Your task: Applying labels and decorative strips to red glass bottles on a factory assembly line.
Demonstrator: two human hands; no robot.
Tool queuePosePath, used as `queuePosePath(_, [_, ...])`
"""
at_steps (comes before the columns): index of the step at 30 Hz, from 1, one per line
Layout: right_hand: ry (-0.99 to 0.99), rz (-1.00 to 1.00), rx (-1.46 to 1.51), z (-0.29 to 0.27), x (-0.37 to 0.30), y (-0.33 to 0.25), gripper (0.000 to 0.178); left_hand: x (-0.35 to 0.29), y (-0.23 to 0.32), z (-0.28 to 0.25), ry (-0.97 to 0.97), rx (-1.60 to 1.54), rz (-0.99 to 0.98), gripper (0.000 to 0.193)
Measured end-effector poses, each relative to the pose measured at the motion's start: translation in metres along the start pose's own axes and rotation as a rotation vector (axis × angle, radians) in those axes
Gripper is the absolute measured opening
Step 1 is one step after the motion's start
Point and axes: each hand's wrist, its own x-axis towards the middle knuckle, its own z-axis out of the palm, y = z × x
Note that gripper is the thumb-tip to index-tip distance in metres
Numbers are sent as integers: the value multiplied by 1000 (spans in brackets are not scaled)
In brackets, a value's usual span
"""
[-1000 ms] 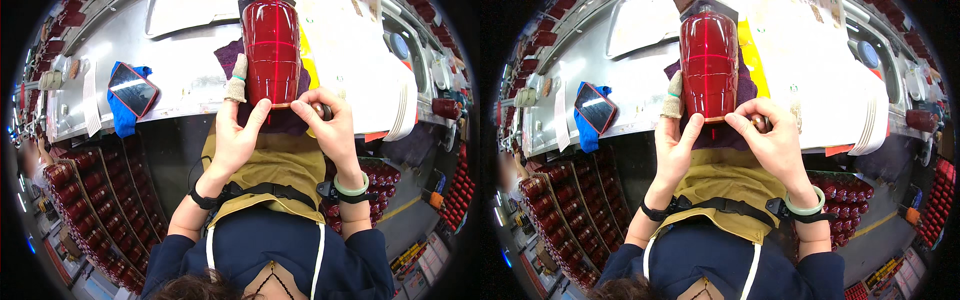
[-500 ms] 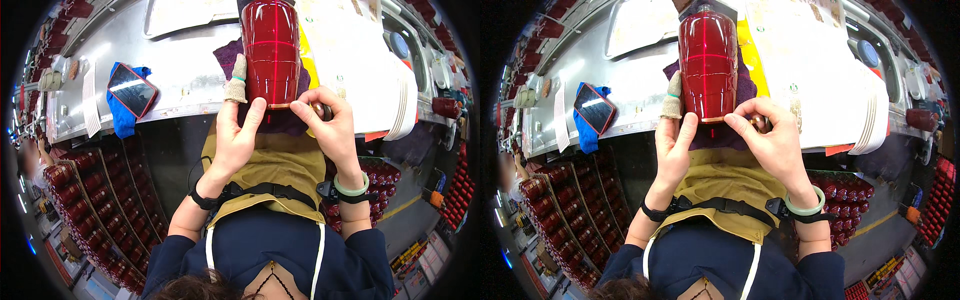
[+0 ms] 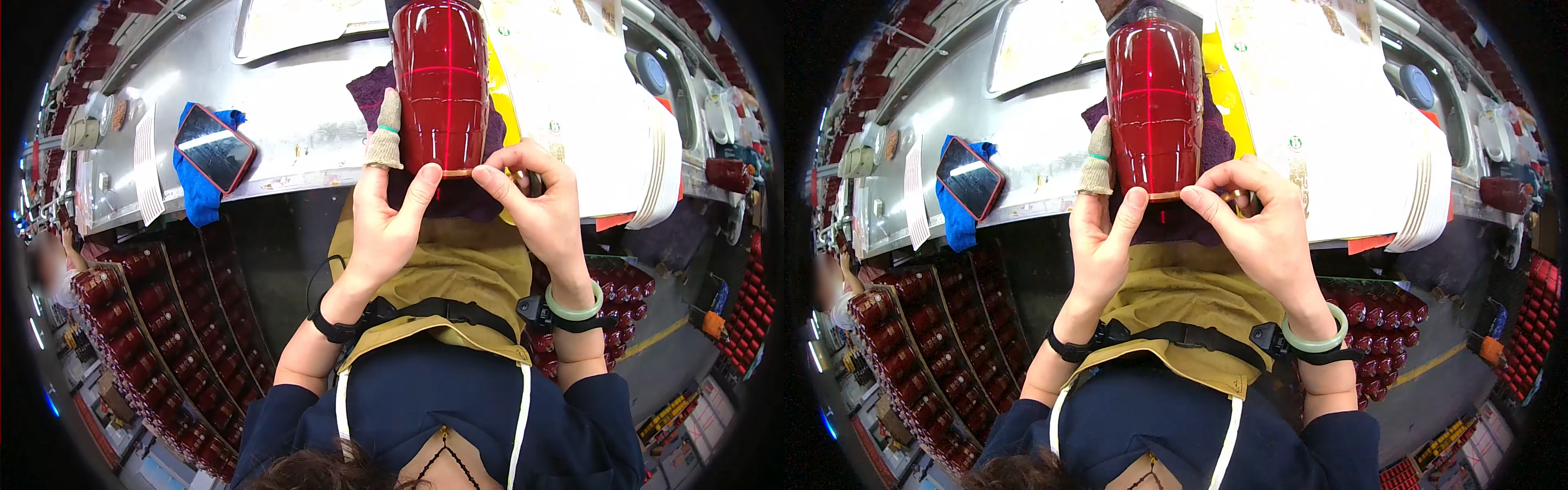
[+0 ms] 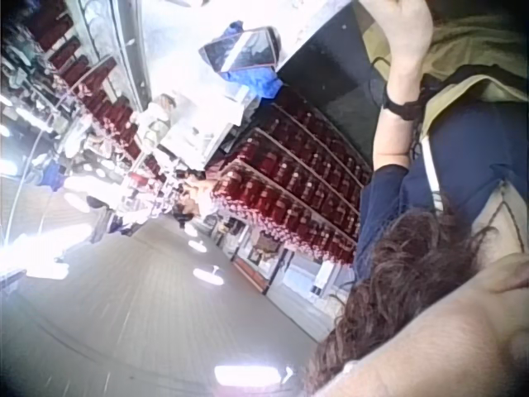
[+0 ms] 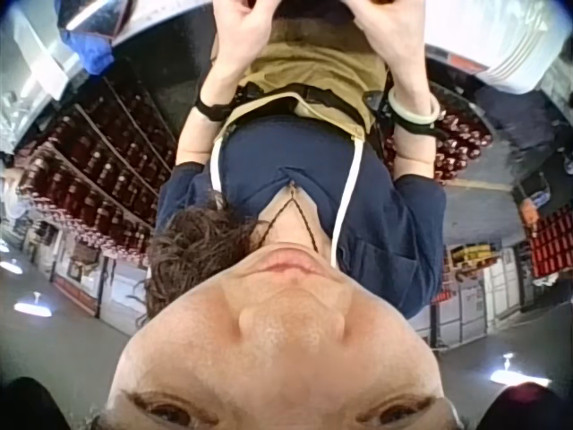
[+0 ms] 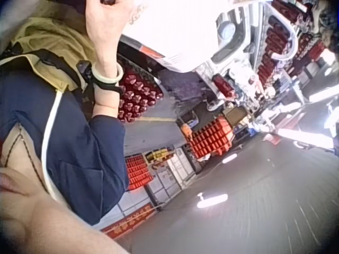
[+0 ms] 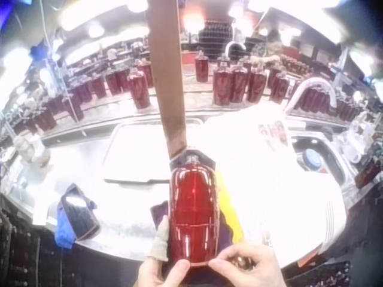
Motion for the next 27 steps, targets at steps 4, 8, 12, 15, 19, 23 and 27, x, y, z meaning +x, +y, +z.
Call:
queuePosePath(4, [4, -22, 4, 0, 0, -1, 14, 0, -2, 0, -1, 23, 4, 71])
queuePosePath(8, [0, -10, -7, 0, 1, -3, 16, 0, 0, 2, 13, -13, -7, 71])
queuePosePath(12, [2, -2, -37, 1, 3, -5, 19, 1, 5, 3, 6, -2, -20, 71])
queuePosePath(15, [-33, 59, -68, -1, 5, -7, 23, 2, 6, 4, 7, -49, -41, 71])
queuePosePath(19, [-44, 88, -64, -2, 6, -9, 25, 2, 2, 0, -12, -59, -34, 71])
queuePosePath(23, [-39, 71, -85, -1, 6, -8, 25, -4, -7, -12, 41, -146, -25, 64])
queuePosePath(27, [-32, 62, -75, -1, 6, -5, 25, -18, -5, -15, 162, 421, 348, 41])
